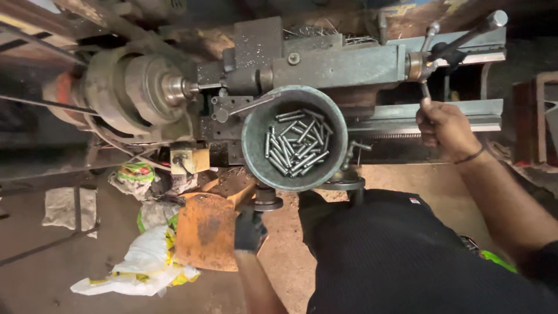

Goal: The person operates a lathe machine to machine metal pins. They adjust the workpiece in the chuck, turn the handwheels to feed the cutting tool, and place finished pins into a metal bowl.

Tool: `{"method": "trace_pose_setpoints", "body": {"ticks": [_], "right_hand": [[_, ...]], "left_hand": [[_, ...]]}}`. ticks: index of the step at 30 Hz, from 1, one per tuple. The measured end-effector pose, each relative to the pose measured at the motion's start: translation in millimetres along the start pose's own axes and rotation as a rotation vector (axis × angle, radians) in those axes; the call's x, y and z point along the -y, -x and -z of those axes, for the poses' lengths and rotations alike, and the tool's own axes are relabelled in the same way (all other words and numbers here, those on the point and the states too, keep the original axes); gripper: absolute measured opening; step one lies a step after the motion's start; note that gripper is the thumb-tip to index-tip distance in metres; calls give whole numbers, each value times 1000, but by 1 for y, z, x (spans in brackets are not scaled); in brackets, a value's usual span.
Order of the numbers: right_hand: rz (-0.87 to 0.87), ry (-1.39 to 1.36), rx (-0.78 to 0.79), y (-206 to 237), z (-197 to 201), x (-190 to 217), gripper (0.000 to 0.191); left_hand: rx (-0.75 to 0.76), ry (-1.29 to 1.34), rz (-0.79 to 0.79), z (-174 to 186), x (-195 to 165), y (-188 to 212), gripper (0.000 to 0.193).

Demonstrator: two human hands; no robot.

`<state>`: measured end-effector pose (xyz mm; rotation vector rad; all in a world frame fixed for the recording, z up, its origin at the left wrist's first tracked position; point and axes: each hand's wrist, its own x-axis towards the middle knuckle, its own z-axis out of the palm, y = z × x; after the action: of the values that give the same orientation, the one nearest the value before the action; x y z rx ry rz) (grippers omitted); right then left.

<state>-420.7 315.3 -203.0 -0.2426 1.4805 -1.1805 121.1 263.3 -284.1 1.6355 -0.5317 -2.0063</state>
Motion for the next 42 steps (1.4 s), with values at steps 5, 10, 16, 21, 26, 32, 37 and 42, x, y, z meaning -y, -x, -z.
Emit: {"method": "trace_pose_setpoints", "body": {"ticks": [5,10,16,21,26,32,37,42], "right_hand": [[30,-5,-9,-1,-4,-5,45],[51,-13,13,-3,-3,-10,45],[72,-20,10,-4,1,-15,44],[90,31,-20,-1,0,-15,45],[112,14,-24,-1,-2,-16,43],[148,169,-56,-6,0,-18,41],[338,635,-232,-2,-7,-14,51],[566,913,-366,-3,-10,-16,53]], "left_hand": [[-133,-377,-83,-33,44,0,17],[-312,-611,-368,-24,17,-16,38],[129,-355,-283,1,-46,28,69],[-170,-669,-554,-65,-47,59,81],[-680,-1172,-333,-102,-35,82,91],[-742,-1032,-679,-50,-6,35,69],[-676,-736,-677,-49,36,-18,44],[-662,-817,-930,-44,64,-7,20]]}}
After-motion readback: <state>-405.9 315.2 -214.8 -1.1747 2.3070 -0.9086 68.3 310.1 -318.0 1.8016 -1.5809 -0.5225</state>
